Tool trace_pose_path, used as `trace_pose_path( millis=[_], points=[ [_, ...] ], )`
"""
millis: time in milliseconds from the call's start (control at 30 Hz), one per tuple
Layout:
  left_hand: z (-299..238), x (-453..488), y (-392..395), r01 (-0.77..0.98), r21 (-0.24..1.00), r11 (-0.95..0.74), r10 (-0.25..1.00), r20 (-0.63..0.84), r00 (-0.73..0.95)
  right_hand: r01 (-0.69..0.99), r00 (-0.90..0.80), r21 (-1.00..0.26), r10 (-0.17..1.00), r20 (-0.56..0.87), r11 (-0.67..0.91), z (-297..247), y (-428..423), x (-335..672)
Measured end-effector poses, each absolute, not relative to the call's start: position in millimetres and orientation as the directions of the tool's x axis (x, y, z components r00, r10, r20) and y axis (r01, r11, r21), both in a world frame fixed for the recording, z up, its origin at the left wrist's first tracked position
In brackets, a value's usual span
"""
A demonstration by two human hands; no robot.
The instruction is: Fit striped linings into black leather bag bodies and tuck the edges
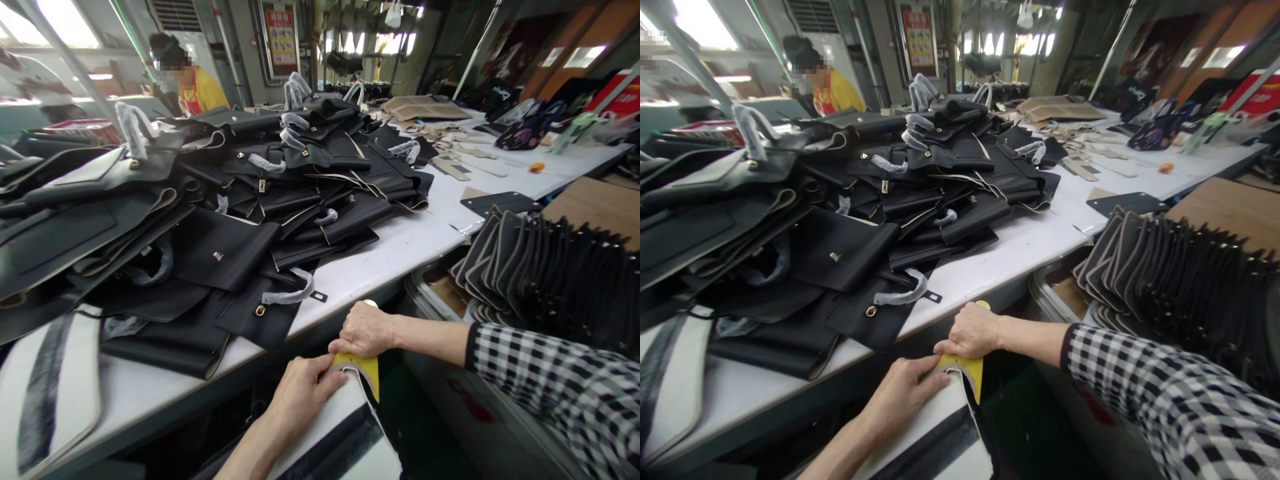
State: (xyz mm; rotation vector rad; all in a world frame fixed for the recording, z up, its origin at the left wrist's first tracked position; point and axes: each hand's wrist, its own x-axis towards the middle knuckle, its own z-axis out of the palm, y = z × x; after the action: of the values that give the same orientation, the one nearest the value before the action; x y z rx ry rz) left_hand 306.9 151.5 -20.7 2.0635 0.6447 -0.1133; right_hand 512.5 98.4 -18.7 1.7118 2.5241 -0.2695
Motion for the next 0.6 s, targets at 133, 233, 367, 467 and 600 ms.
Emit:
trace_pose_path(
  millis=[133,233,367,467,600],
  points=[
    [-25.8,306.7,149.3,0.468,0.755,-0.459,0.396,-0.298,0.868,0.954,-0.296,-0.111,0.932,-0.209,0.279,-21.3,92.9,506.9],
    [-28.5,307.9,146.9,0.46,0.725,-0.512,0.396,-0.276,0.876,0.964,-0.256,-0.138,0.94,-0.228,0.229,-23.4,90.4,503.2],
    [-27.3,308.9,143.7,0.46,0.674,-0.578,0.385,-0.272,0.882,0.973,-0.212,-0.139,0.943,-0.255,0.181,-28.2,87.6,500.4],
    [-25.5,308.4,140.8,0.449,0.619,-0.644,0.359,-0.273,0.893,0.982,-0.164,-0.136,0.948,-0.272,0.131,-32.7,82.5,497.7],
    [-25.7,306.2,138.2,0.4,0.524,-0.752,0.325,-0.234,0.916,0.994,-0.072,-0.103,0.956,-0.284,0.044,-34.7,70.7,489.9]
  ],
)
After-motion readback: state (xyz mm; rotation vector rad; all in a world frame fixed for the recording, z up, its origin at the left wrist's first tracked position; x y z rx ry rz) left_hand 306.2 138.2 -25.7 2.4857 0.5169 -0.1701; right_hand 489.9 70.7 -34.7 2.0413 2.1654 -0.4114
